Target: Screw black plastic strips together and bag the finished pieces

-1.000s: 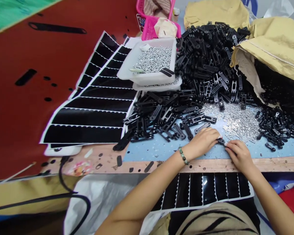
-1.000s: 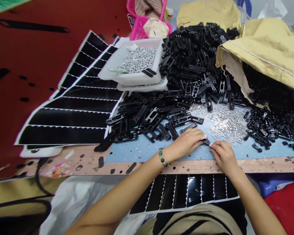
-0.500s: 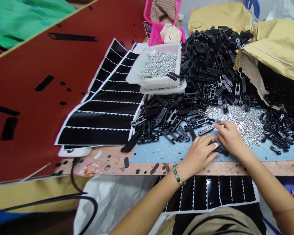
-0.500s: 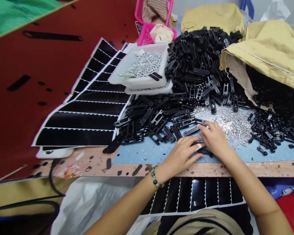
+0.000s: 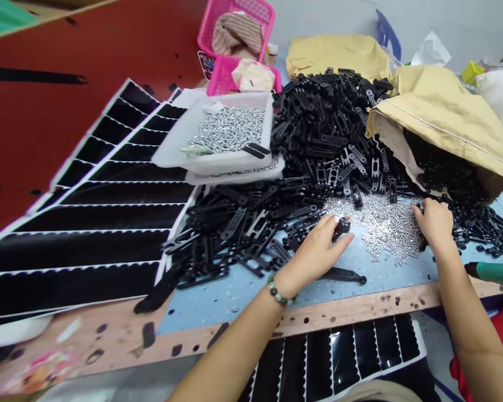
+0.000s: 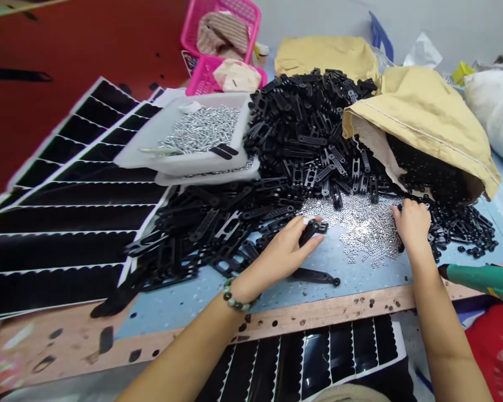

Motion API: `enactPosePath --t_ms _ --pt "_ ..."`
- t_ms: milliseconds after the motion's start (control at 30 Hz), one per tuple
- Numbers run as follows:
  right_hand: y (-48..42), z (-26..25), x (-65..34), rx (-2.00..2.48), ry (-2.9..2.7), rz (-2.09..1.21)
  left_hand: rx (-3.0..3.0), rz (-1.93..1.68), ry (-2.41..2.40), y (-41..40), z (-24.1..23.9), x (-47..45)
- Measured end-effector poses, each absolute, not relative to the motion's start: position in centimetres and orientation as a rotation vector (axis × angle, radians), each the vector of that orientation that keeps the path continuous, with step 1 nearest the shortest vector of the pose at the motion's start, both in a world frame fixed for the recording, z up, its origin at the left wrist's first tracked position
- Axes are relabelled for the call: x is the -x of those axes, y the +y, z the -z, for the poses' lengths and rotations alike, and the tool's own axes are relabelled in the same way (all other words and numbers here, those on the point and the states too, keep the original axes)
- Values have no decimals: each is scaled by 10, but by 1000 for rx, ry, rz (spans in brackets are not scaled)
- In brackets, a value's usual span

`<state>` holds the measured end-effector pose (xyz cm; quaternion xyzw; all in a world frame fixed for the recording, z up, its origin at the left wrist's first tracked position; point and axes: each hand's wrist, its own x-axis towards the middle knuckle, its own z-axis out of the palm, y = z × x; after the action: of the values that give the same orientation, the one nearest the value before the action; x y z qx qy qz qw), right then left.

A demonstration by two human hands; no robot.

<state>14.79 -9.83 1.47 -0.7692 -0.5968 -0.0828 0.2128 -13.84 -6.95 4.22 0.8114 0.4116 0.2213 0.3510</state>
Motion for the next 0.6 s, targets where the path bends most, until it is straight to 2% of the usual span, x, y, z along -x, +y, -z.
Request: enactPosePath --t_ms 133,367,600 --pt "-95 -6 -160 2076 -1701 141 -2000 -579 989 -66 -40 134" --pt "-115 -29 -86 1349 -1757 -444 -1861 -549 982 -73 -30 120" --pt "-125 -38 -54 1209 -1878 -216 -2233 -692 995 -78 -38 121"
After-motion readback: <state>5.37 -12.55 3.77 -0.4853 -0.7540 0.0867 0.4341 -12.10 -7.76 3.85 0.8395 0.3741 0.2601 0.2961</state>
